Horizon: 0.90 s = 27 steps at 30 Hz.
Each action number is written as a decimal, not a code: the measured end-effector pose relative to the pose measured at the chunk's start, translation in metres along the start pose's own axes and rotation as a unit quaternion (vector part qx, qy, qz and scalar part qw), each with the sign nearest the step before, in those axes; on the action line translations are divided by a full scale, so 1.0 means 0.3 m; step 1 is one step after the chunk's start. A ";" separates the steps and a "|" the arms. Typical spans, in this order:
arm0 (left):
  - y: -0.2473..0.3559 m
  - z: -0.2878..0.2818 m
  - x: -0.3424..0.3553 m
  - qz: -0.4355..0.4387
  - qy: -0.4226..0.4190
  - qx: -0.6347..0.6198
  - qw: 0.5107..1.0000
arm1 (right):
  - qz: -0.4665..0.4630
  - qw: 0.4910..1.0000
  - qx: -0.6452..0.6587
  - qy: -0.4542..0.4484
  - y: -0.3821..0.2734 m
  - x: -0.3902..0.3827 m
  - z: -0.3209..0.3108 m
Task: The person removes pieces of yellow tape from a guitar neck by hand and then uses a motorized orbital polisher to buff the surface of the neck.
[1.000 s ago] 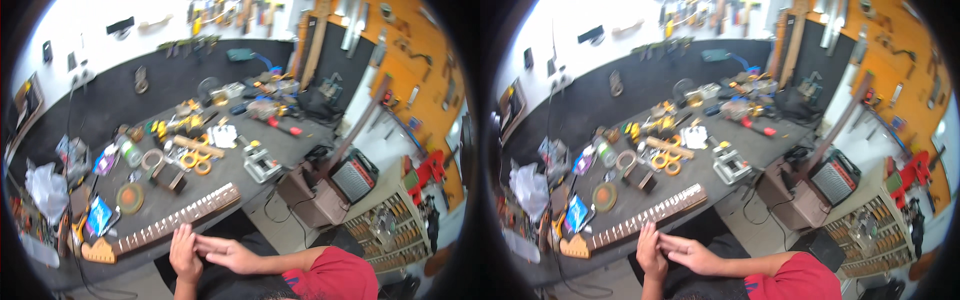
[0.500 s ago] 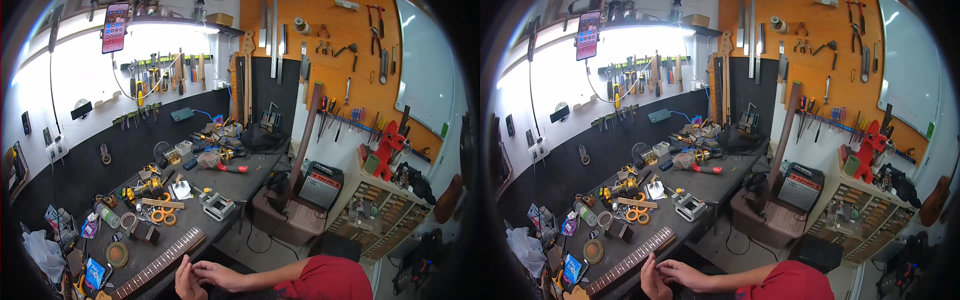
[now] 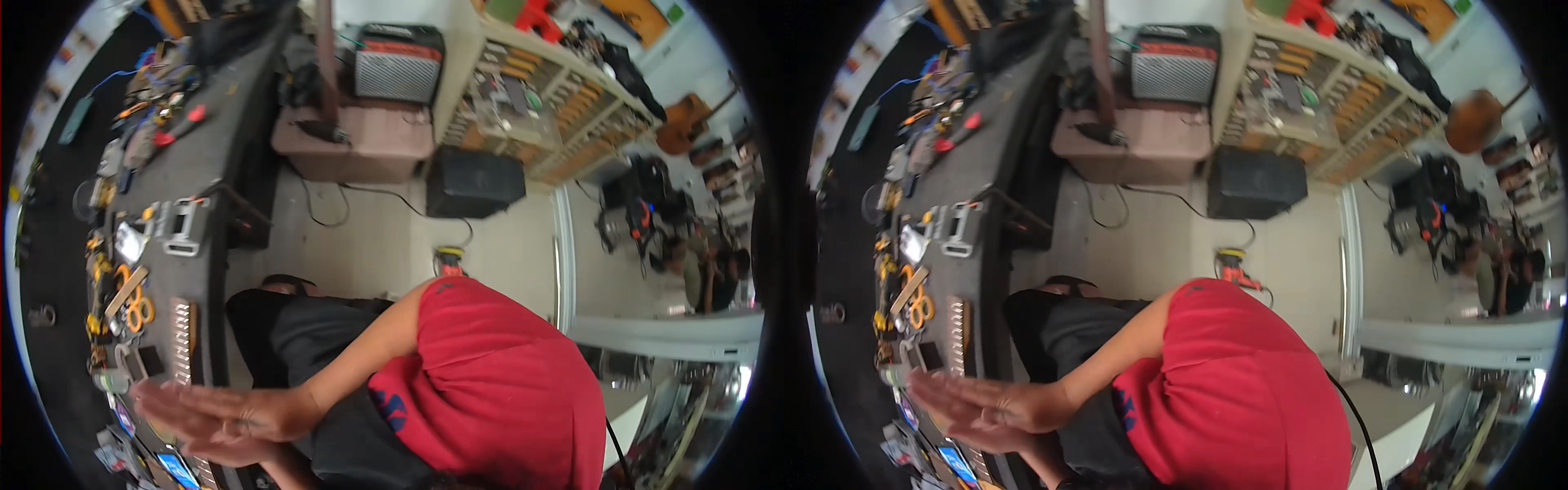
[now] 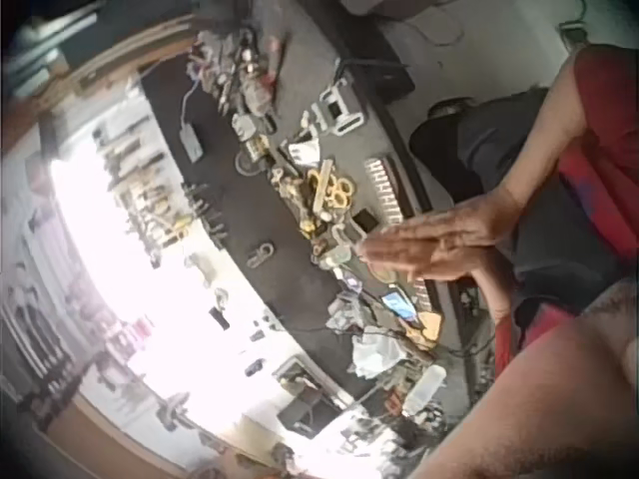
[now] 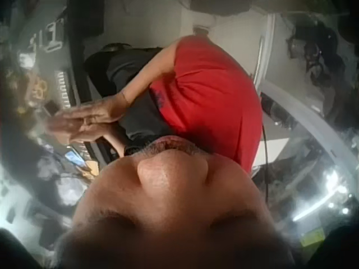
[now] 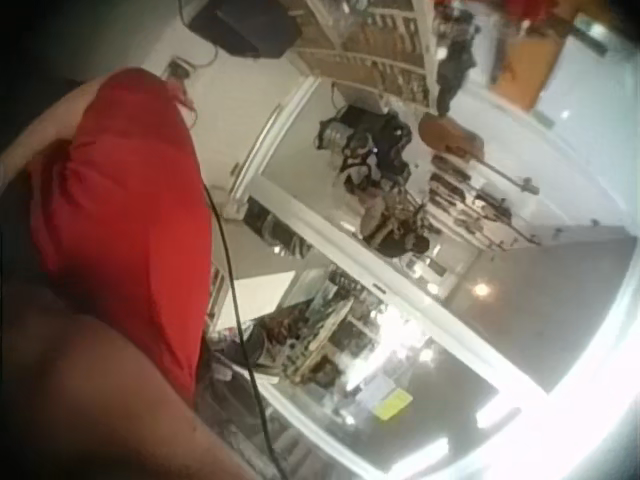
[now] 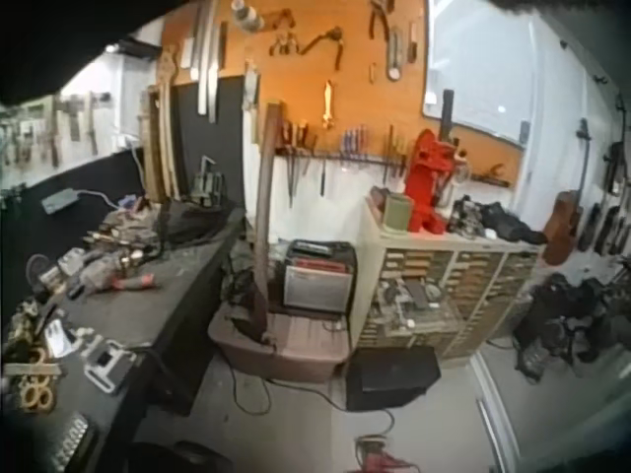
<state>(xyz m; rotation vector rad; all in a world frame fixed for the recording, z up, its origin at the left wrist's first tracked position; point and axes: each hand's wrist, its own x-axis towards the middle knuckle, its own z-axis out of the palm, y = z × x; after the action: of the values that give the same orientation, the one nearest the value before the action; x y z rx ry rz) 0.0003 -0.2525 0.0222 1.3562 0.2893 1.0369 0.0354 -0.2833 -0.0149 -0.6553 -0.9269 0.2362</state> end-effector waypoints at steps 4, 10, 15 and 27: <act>0.023 0.103 -0.092 0.062 -0.088 0.115 0.988 | -0.100 0.995 0.014 0.019 0.002 0.065 0.023; -0.092 0.113 -0.121 0.153 -0.173 0.286 0.930 | -0.090 0.996 -0.014 -0.014 -0.145 0.103 -0.066; -0.109 0.150 -0.132 0.185 -0.195 0.342 0.901 | -0.077 0.996 -0.023 -0.033 -0.242 0.153 -0.188; 0.113 -0.250 -0.184 0.139 -0.091 0.382 0.909 | 0.162 0.981 0.108 0.007 -0.039 0.152 0.014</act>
<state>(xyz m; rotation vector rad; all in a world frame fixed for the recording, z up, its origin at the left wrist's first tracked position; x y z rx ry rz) -0.0983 -0.2484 0.0123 2.2424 0.3903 1.0610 0.0579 -0.2699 0.0244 -0.6034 -0.7646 0.6132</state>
